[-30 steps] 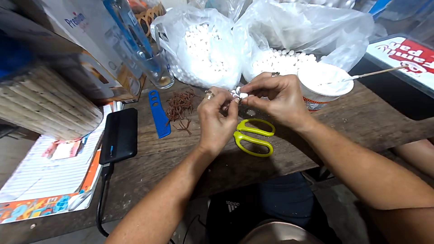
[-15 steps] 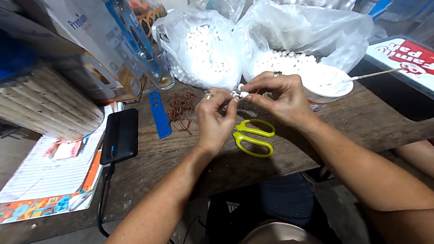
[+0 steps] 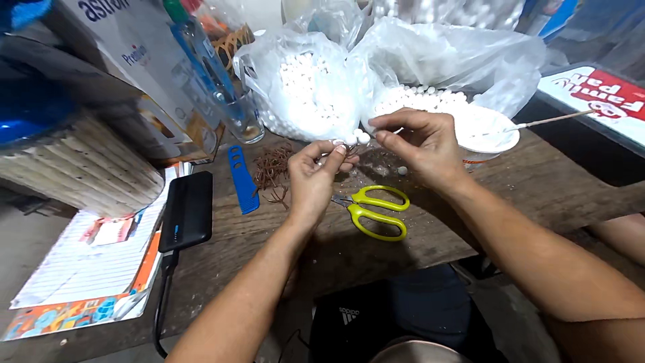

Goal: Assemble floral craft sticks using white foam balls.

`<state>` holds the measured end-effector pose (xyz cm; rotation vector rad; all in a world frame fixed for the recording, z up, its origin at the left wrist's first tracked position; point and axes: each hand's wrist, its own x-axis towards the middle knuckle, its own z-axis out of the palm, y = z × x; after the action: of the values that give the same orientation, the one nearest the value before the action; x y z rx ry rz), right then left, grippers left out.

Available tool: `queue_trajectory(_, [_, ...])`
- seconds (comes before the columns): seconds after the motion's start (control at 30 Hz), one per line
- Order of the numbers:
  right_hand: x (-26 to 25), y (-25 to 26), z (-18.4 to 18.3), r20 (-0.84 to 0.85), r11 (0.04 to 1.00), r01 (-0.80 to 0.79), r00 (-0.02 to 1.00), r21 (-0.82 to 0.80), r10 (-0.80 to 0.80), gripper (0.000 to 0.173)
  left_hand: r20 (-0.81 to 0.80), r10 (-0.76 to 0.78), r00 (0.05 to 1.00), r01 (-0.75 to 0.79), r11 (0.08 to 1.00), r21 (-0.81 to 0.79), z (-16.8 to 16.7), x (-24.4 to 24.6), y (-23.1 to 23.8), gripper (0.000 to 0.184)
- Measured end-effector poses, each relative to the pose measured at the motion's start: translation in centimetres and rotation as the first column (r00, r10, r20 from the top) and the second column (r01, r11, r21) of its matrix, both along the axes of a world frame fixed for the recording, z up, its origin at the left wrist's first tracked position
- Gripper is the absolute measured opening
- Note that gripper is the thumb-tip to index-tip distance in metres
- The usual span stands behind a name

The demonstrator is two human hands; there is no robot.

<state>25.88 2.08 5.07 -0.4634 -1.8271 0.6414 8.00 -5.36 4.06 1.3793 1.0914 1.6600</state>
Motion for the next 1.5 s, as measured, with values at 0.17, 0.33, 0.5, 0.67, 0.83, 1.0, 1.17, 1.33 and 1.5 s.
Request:
queue_trajectory(0.17, [-0.2, -0.7, -0.2, 0.094, 0.999, -0.027, 0.995, 0.026, 0.025, 0.019, 0.083, -0.039, 0.996, 0.042, 0.999, -0.035, 0.0, 0.2, 0.0, 0.016])
queue_trajectory(0.33, [-0.3, -0.3, -0.5, 0.077, 0.997, -0.021, 0.997, 0.08, 0.015, 0.017, 0.001, -0.084, 0.997, 0.084, 0.996, 0.006, -0.3, 0.0, 0.0, 0.013])
queue_trajectory(0.5, [-0.4, -0.7, -0.8, 0.108, 0.987, -0.02, 0.994, 0.161, 0.003, 0.015, -0.066, -0.03, 0.997, 0.028, 0.999, -0.037, -0.2, 0.2, -0.2, 0.013])
queue_trajectory(0.67, [-0.5, -0.6, -0.8, 0.102, 0.981, -0.011, 0.995, 0.194, -0.009, 0.015, -0.15, -0.029, 0.988, 0.028, 1.0, -0.012, 0.0, 0.1, -0.4, 0.012])
queue_trajectory(0.83, [-0.4, -0.5, -0.6, 0.131, 0.978, -0.021, 0.991, 0.206, -0.006, 0.015, -0.283, 0.018, 0.959, -0.009, 0.999, 0.032, 0.0, 0.1, -0.5, 0.007])
queue_trajectory(1.0, [-0.4, -0.6, -0.6, 0.158, 0.976, -0.029, 0.987, 0.216, -0.005, 0.015, -0.33, 0.059, 0.942, -0.051, 0.998, 0.034, -0.1, 0.6, -0.6, 0.006])
queue_trajectory(1.17, [-0.5, -0.9, -0.7, 0.185, 0.967, -0.006, 0.982, 0.255, -0.043, 0.014, -0.314, 0.104, 0.944, -0.086, 0.994, 0.072, -0.4, 1.0, -0.6, 0.006])
queue_trajectory(1.33, [-0.8, -1.3, -0.7, 0.181, 0.963, 0.011, 0.981, 0.27, -0.062, 0.012, -0.306, 0.145, 0.941, -0.126, 0.989, 0.083, -0.5, 1.3, -0.7, 0.006])
queue_trajectory(1.5, [-0.9, -1.1, -0.6, 0.176, 0.956, 0.053, 0.979, 0.289, -0.107, 0.014, -0.244, 0.12, 0.962, -0.112, 0.993, 0.045, -0.4, 0.9, -0.5, 0.006])
